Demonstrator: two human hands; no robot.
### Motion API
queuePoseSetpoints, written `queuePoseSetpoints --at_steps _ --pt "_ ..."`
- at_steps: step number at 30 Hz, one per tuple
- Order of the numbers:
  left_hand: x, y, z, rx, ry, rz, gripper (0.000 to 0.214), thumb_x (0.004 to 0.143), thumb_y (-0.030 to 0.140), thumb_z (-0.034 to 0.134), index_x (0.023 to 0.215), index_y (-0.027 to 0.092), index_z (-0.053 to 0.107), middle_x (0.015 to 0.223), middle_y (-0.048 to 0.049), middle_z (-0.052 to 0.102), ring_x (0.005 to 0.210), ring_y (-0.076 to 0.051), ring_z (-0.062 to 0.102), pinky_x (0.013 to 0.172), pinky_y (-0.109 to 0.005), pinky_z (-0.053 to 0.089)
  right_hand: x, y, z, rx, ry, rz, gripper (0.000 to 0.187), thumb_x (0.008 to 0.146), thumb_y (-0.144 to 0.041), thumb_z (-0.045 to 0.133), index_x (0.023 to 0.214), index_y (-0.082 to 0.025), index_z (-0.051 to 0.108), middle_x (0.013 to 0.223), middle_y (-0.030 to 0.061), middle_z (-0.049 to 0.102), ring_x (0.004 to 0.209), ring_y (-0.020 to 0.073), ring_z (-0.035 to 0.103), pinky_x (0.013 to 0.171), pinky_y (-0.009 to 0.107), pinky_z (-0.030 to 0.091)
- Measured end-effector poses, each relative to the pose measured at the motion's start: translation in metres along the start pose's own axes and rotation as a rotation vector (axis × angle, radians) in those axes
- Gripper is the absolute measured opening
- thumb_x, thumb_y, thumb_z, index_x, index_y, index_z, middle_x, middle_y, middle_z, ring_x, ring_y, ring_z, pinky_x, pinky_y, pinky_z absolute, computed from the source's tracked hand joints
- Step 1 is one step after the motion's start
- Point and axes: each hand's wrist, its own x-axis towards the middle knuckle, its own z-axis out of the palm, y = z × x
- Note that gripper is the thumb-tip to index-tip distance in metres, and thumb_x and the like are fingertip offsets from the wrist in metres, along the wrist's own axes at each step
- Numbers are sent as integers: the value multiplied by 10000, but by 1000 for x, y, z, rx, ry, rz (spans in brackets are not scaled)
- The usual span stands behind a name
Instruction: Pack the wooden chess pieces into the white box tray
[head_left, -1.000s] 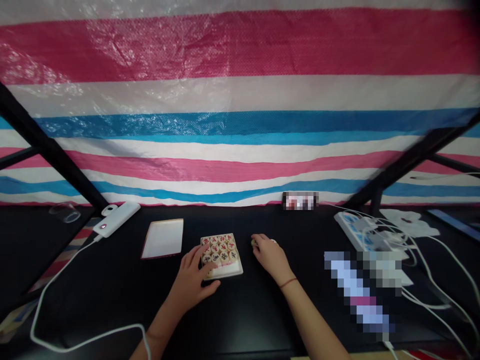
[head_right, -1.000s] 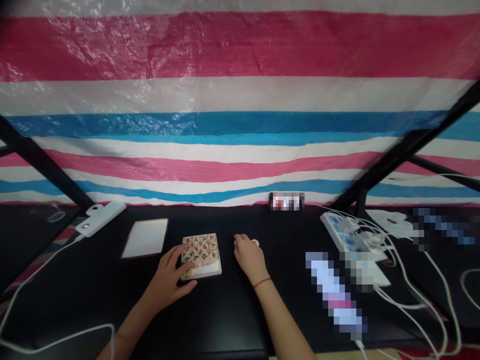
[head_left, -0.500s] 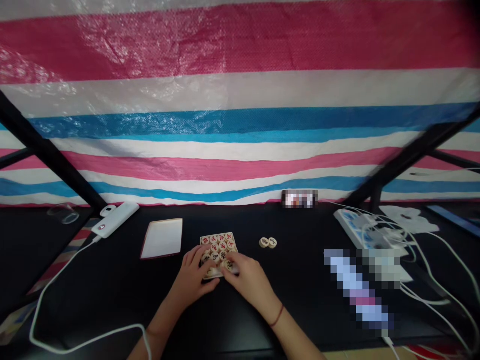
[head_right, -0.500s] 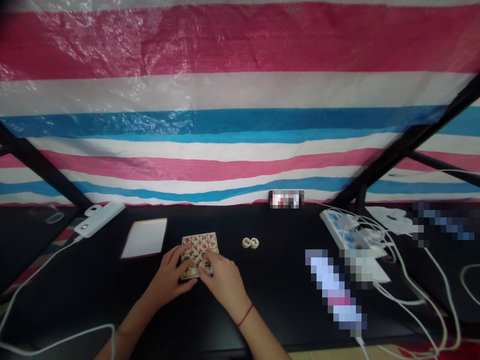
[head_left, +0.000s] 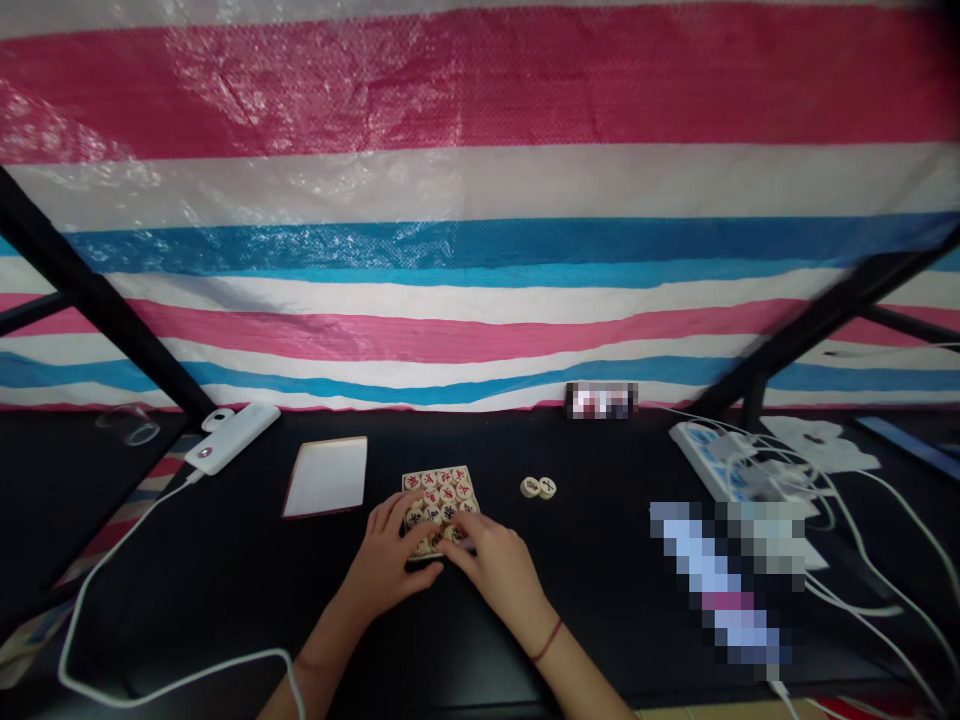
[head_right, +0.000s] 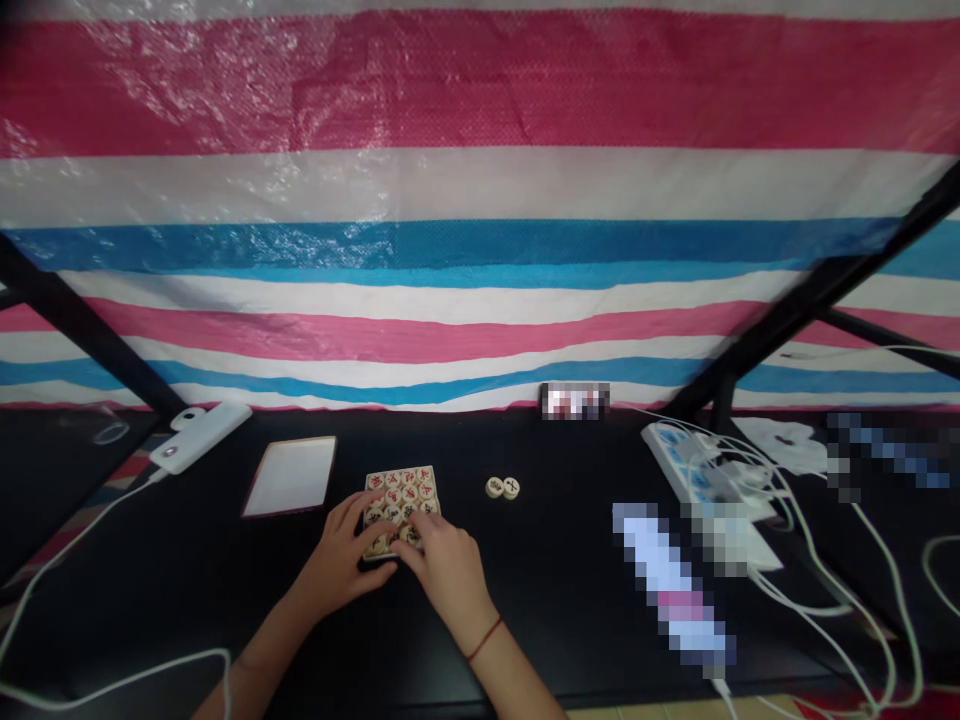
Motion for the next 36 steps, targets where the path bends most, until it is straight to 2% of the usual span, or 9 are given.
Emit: queuePoseSetpoints --at_steps 5,11,15,19,22,25,29,33,36 --pt "-3 -5 2 -32 14 -10 459 770 307 664 1208 210 565 1397 -128 447 1314 -316 391 1068 -480 394 2 -6 7 5 -41 -6 213 873 -434 598 976 -250 634 944 20 714 817 186 683 633 217 402" --pt "-3 -8 5 -18 -67 -4 663 788 356 664 1388 196 430 1515 -144 319 1400 -343 292 1087 -493 390 2 -5 10 106 -52 25 115 876 -286 553 923 -251 652 858 1 722 802 161 685 695 209 427" --pt "-3 -8 5 6 -81 29 653 817 360 641 1411 215 413 1543 -135 277 1412 -344 275 1087 -498 388 1 -4 11 217 -21 12 112 852 -256 557 903 -245 657 858 -3 722 812 165 688 718 216 449" --pt "-3 -6 3 26 -83 55 471 843 290 617 1307 296 535 1576 -77 200 1422 -340 250 1086 -498 382 4 18 -3 266 144 -19 183 893 -298 491 943 -235 655 935 23 715 860 173 677 769 245 480" --pt "-2 -3 1 31 -89 56 385 851 267 605 1234 307 594 1579 -52 197 1414 -336 267 1083 -488 388 12 50 -21 34 290 89 260 873 -231 480 1086 -209 627 1171 76 647 968 199 653 792 277 490" --pt "-1 -2 0 30 -91 46 352 844 264 609 1194 297 617 1568 -54 230 1399 -336 295 1073 -483 400 20 79 -36 -182 192 203 387 835 -182 520 1218 -218 570 1323 84 556 931 200 662 715 273 487" --pt "0 -2 0 18 -77 34 426 827 268 620 1250 285 573 1535 -82 295 1387 -331 315 1066 -485 410 28 97 -41 -278 60 214 386 846 -131 484 1205 -230 587 1234 75 615 914 204 670 704 274 467" --pt "2 -2 0 -6 -45 12 481 817 299 629 1287 252 536 1516 -115 311 1397 -336 294 1076 -498 396 29 93 -42 -249 78 194 330 856 -132 465 1130 -220 626 1155 77 649 905 205 669 703 272 456" --pt "7 0 2 -8 -36 4 521 801 324 648 1301 249 521 1514 -120 311 1399 -341 285 1084 -508 379 21 75 -42 -67 144 116 301 831 -175 511 1102 -207 636 1098 67 675 927 195 656 748 270 466"
